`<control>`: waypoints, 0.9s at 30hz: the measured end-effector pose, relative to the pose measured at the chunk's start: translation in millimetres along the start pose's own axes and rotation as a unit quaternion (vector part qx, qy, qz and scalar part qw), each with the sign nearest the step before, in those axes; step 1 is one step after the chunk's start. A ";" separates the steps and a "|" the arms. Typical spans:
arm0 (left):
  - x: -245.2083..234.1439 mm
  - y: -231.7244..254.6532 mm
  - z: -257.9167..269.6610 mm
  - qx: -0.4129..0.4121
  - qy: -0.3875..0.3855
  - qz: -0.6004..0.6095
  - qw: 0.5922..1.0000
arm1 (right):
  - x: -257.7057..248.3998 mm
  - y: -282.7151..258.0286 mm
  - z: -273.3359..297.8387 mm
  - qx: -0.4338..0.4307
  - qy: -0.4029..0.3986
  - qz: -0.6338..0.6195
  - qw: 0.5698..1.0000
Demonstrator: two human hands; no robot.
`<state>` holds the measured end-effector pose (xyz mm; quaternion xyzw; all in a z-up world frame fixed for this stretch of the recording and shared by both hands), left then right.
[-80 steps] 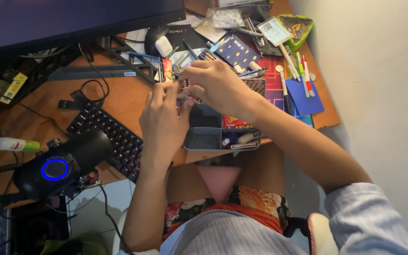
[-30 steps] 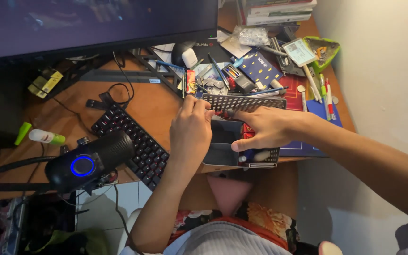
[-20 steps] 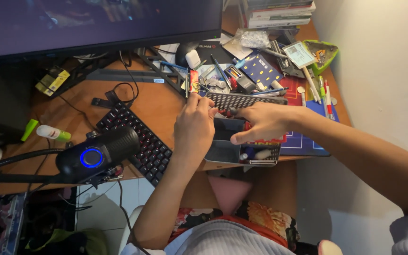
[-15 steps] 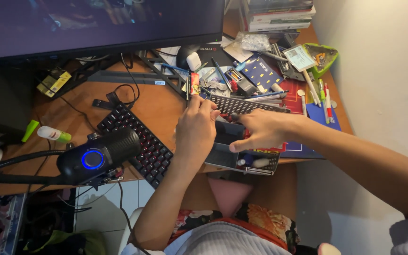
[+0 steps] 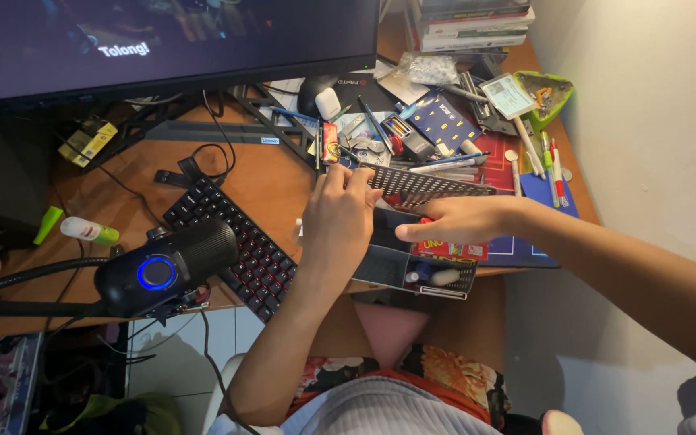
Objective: The person organizes small desk items by placing cards into a wallet, then arranging a white tube, a red-handled tool, and a blue card into a multi-compartment desk organizer. The person handles each item individually and places them into the organizer's compartments.
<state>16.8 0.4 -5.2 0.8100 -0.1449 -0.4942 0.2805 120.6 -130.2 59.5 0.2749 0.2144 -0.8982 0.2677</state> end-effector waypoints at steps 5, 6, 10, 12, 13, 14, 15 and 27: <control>-7.9 7.4 1.4 0.012 0.003 -0.022 1.000 | 10.7 3.8 4.8 0.009 0.011 -0.013 1.000; -8.4 7.6 1.9 0.015 0.001 -0.029 0.999 | 10.8 1.7 7.7 -0.005 0.027 0.003 1.000; -7.5 9.9 4.0 0.018 -0.005 -0.036 0.999 | 12.1 7.1 13.5 -0.014 0.031 0.007 0.999; -3.8 10.2 4.0 0.028 -0.003 -0.065 0.998 | 9.9 13.3 -0.6 0.003 0.021 -0.040 0.999; -3.0 11.2 4.2 0.029 -0.002 -0.065 0.997 | 7.1 10.2 0.2 0.002 0.021 -0.040 0.999; -2.3 12.2 4.3 0.029 0.000 -0.066 0.997 | 4.5 6.7 1.1 -0.009 0.010 -0.033 0.999; -1.6 13.0 4.3 0.029 0.002 -0.067 0.997 | 1.9 3.2 1.8 -0.021 -0.001 -0.026 0.999; 8.1 4.3 5.7 0.056 0.019 -0.064 0.996 | 5.1 6.9 -3.0 0.072 -0.034 0.026 0.997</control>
Point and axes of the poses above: each hand's wrist, its own z-axis away from the middle knuckle, its own x-axis out of the palm, y = z × x, the point moved 1 cm from there along -z, towards the middle knuckle, and after that the axes turned 7 degrees about z, right-handed, at the moved point
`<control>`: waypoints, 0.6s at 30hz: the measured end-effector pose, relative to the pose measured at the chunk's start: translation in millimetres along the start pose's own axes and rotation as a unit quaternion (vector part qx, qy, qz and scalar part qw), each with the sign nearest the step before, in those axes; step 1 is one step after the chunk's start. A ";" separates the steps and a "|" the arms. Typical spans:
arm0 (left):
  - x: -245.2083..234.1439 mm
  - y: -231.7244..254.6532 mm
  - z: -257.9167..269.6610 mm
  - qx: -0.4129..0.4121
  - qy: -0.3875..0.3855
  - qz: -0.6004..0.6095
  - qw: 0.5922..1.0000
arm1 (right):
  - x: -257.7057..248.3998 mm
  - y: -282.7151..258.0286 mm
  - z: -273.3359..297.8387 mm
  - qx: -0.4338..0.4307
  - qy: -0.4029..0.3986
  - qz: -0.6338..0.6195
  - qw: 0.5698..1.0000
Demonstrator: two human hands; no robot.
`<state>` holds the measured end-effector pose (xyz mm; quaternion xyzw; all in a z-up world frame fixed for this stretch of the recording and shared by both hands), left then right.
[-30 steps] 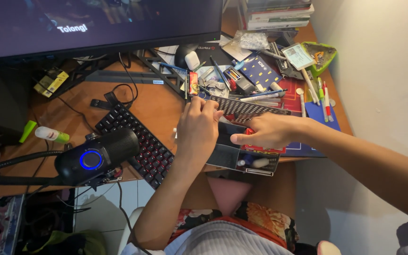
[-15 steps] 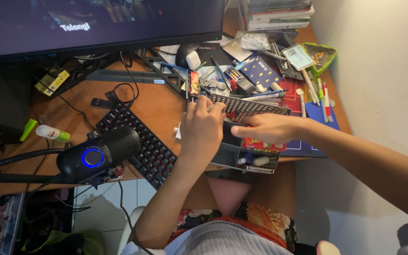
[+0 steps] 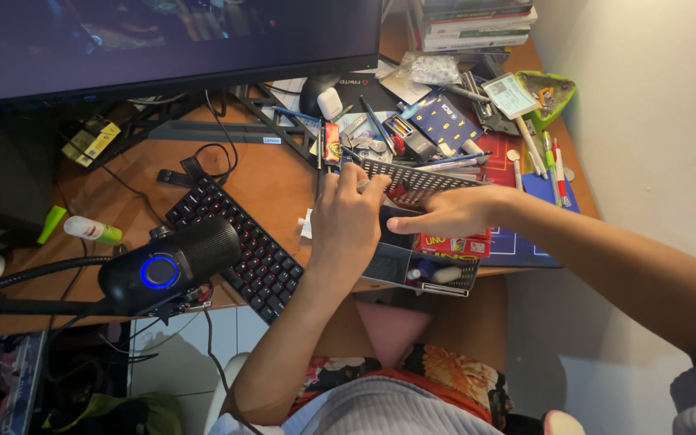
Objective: The person organizes small desk items by placing cards into a wallet, then arranging a white tube, a red-handled tool, and a blue card into a multi-compartment desk organizer. The person handles each item individually and places them into the organizer's compartments.
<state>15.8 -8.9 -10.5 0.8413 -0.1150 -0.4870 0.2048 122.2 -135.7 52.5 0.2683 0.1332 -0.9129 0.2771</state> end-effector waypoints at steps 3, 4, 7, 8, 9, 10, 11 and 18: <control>-1.8 -1.7 0.9 0.002 0.000 0.021 1.000 | 12.3 20.8 -34.1 -0.018 -0.005 -0.017 1.000; -2.1 -1.7 0.8 0.001 0.001 0.022 1.000 | 8.0 14.6 -28.0 -0.017 -0.005 -0.016 1.000; -2.5 -1.4 1.4 0.012 0.003 0.019 1.000 | 0.5 3.0 -16.3 0.026 -0.018 -0.032 0.999; -2.2 -1.3 1.3 0.014 0.007 0.022 1.000 | 0.7 3.0 -16.5 0.026 -0.021 -0.013 0.999; -2.1 -1.1 1.3 0.016 0.011 0.024 1.000 | 0.7 2.9 -16.7 0.027 -0.024 0.006 0.999; -2.2 -1.3 2.0 0.018 0.010 0.024 1.000 | 3.1 5.7 -20.9 0.027 -0.023 0.005 0.999; -2.4 -1.6 2.7 0.017 0.009 0.025 0.999 | 5.7 8.2 -25.1 0.029 -0.025 0.002 0.999; 1.5 -6.0 8.3 -0.005 0.022 0.068 0.997 | -11.8 -2.2 19.6 0.034 -0.012 0.000 0.999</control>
Point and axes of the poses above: each hand's wrist, its own z-axis away from the middle knuckle, its own x-axis out of the palm, y = z × x, the point moved 1 cm from there along -z, towards the middle knuckle, and after that the axes turned 7 degrees about z, right-handed, at the moved point
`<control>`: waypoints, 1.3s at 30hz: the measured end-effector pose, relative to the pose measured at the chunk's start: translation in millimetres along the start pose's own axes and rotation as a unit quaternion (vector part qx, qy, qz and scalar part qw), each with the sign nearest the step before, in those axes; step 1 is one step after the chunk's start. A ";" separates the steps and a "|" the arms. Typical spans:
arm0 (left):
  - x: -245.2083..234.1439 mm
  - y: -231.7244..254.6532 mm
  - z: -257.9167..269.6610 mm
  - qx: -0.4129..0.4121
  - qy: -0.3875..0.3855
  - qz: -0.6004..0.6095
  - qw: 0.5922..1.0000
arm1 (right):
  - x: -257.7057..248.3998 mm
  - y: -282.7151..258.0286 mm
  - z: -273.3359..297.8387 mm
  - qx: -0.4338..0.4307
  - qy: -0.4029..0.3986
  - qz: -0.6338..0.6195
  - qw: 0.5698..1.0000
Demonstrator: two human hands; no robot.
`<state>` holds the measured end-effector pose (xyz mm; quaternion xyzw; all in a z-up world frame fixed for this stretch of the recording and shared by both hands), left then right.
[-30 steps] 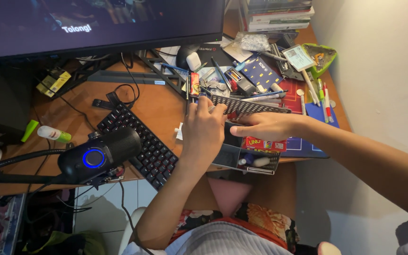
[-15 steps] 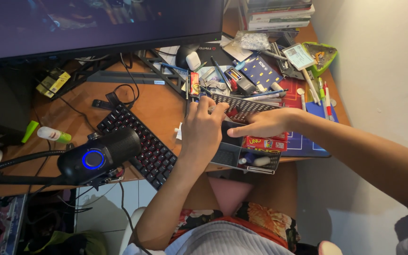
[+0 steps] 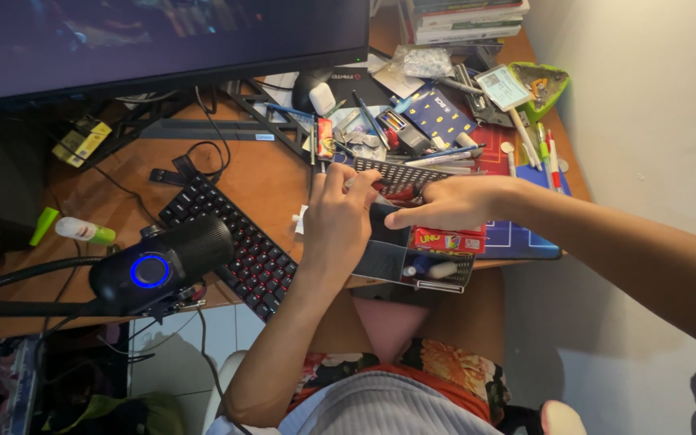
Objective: The person organizes small desk items by placing cards into a wallet, then arranging a white tube, a red-handled tool, and a blue card into a multi-compartment desk organizer. The person handles each item individually and places them into the organizer's compartments.
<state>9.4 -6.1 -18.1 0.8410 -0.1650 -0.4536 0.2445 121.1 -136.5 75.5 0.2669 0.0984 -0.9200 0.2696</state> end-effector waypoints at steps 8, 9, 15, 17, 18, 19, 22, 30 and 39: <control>-7.5 22.1 4.5 0.024 -0.013 -0.012 1.000 | -0.2 -3.5 -18.1 -0.003 0.020 0.091 0.996; -12.2 25.0 3.4 0.029 -0.016 -0.028 0.999 | -2.9 -2.6 -27.9 0.010 0.012 0.084 0.996; -10.2 18.6 2.0 0.048 -0.011 -0.031 0.998 | -36.2 -31.6 65.3 -0.020 -0.002 0.172 0.985; -9.0 29.1 -1.8 0.064 -0.008 -0.008 0.998 | -28.9 -13.2 42.6 -0.057 -0.024 0.227 0.972; -9.1 34.1 -3.5 0.080 -0.004 0.012 0.997 | -24.8 -4.9 31.2 -0.095 -0.043 0.281 0.954; -3.9 36.6 -5.0 0.078 -0.004 0.012 0.997 | -26.4 -0.8 34.9 -0.097 -0.044 0.282 0.954; 11.6 40.8 -10.6 0.105 -0.021 0.001 0.994 | -31.1 6.8 45.7 -0.121 -0.031 0.286 0.950; 43.2 35.4 -22.2 0.180 -0.046 -0.067 0.980 | -28.4 -3.2 80.7 0.009 0.056 0.266 0.962; 24.7 13.8 -53.5 0.168 0.022 0.212 0.962 | 58.7 10.6 172.1 -0.408 0.396 -0.337 0.750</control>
Point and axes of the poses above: each hand's wrist, its own z-axis away from the middle knuckle, its own x-axis out of the palm, y = z × x, the point moved 1 cm from there along -z, towards the middle knuckle, and after that the axes turned 7 degrees about z, right-handed, at the moved point
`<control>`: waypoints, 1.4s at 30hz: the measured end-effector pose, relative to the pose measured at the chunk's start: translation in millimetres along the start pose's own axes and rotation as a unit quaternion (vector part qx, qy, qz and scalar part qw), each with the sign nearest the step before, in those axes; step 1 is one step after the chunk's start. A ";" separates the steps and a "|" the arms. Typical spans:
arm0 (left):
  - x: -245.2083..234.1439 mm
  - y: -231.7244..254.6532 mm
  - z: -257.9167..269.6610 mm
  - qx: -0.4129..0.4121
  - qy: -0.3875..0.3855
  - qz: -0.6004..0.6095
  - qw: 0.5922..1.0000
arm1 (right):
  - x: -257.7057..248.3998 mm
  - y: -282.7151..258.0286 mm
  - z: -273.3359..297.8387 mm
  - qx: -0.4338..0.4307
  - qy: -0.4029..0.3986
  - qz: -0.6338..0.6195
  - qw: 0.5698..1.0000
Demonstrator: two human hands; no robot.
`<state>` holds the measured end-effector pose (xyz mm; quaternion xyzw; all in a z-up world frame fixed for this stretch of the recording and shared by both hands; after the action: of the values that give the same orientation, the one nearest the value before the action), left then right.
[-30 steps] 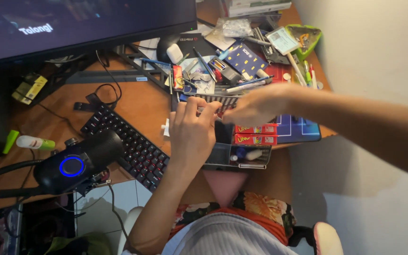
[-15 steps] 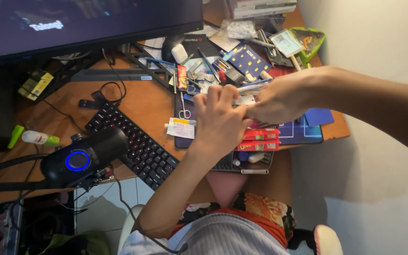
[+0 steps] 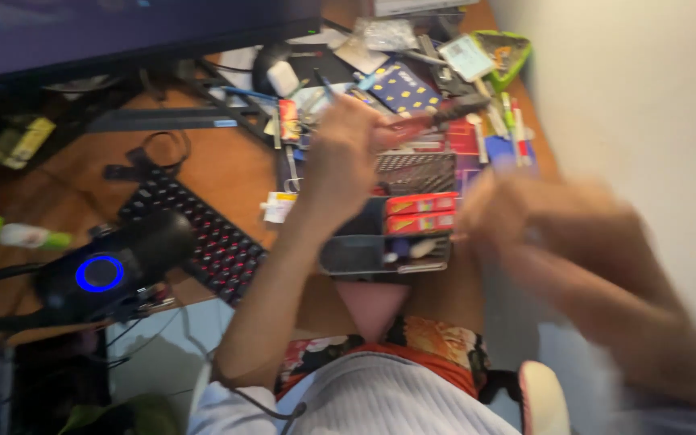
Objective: The person organizes small desk items by placing cards into a wallet, then arranging a white tube, a red-handled tool, and a blue card into a multi-compartment desk organizer. The person handles each item individually and places them into the organizer's compartments.
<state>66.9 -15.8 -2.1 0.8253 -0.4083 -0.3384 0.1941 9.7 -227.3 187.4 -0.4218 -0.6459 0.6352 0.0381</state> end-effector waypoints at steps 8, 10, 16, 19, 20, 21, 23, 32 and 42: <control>-36.1 45.1 1.5 -0.042 0.000 -0.108 0.993 | 79.8 63.6 65.5 -0.054 0.226 0.042 0.972; -21.0 33.3 4.1 -0.031 0.032 -0.147 0.988 | 92.5 77.7 58.1 -0.269 0.284 -0.066 0.918; 5.0 14.8 15.5 -0.003 0.052 -0.227 0.972 | 86.8 69.5 99.7 -0.300 0.215 -0.357 0.858; 8.4 12.2 22.8 -0.037 0.050 -0.235 0.970 | 85.0 51.5 118.0 -0.183 0.164 -0.385 0.890; 8.4 13.2 24.8 -0.041 0.056 -0.250 0.966 | 86.8 48.9 123.8 -0.153 0.172 -0.417 0.879; 7.1 11.4 20.6 -0.040 0.070 -0.268 0.960 | 86.5 50.0 125.6 -0.132 0.176 -0.447 0.867; 5.6 9.2 15.5 -0.044 0.079 -0.274 0.958 | 75.9 51.6 128.8 -0.121 0.114 -0.436 0.885; 21.0 -5.1 -2.6 -0.110 0.103 -0.289 0.945 | 127.7 167.9 79.7 0.042 0.282 0.215 0.934; 1.1 5.3 -9.1 -0.074 0.122 -0.143 0.979 | 142.0 254.4 80.6 -0.056 0.390 0.162 0.905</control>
<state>71.0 -19.4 6.9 0.8936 -0.2334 -0.2883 0.2529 -2.2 -248.0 -113.9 -0.7358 -0.5371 0.3804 0.1595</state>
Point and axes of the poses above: each hand's wrist, its own z-axis away from the middle knuckle, its own x-axis out of the palm, y = z × x, the point moved 1 cm from there along -z, towards the middle knuckle, and after that the axes turned 7 degrees about z, right-handed, at the moved point
